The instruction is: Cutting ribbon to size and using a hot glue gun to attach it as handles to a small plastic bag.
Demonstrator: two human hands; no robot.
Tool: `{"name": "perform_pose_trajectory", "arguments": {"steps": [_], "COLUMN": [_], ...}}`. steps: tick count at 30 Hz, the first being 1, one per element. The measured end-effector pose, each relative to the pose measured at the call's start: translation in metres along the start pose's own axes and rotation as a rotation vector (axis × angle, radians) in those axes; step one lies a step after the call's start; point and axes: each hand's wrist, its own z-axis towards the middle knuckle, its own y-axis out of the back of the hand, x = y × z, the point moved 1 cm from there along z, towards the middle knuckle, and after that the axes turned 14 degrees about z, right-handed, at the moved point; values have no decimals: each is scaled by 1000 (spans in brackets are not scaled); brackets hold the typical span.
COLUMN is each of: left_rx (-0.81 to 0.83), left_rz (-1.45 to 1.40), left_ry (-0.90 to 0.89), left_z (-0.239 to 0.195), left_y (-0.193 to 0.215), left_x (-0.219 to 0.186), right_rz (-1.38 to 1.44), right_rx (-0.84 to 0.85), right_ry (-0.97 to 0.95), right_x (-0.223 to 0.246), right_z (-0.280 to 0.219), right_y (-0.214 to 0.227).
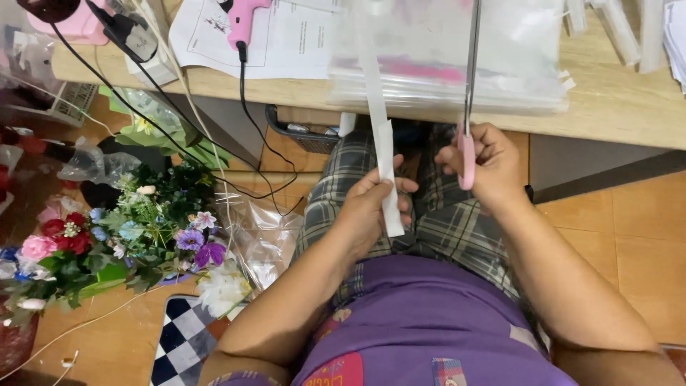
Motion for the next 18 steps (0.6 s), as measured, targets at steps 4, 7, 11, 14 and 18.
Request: {"name": "perform_pose_trajectory", "arguments": {"steps": [4,7,11,14,18], "left_rx": [-5,18,40,65,83], "left_rz": [-79,-129,-131,-162,-200], "left_ry": [42,94,78,70,67], "left_z": [-12,-17,-23,-25,-27], "left_y": [27,43,52,53,53], "left_x": [-14,-17,-21,-20,-20], "right_rz": [-67,-128,-201,-574,-691], "right_rx": [182,476,763,796,786], "right_ry": [-133,-240,-501,-548,-636], "right_x": [11,22,43,50,65], "right_z": [-2,6,19,37,60], "right_y": [39,62,57,53,29]}}
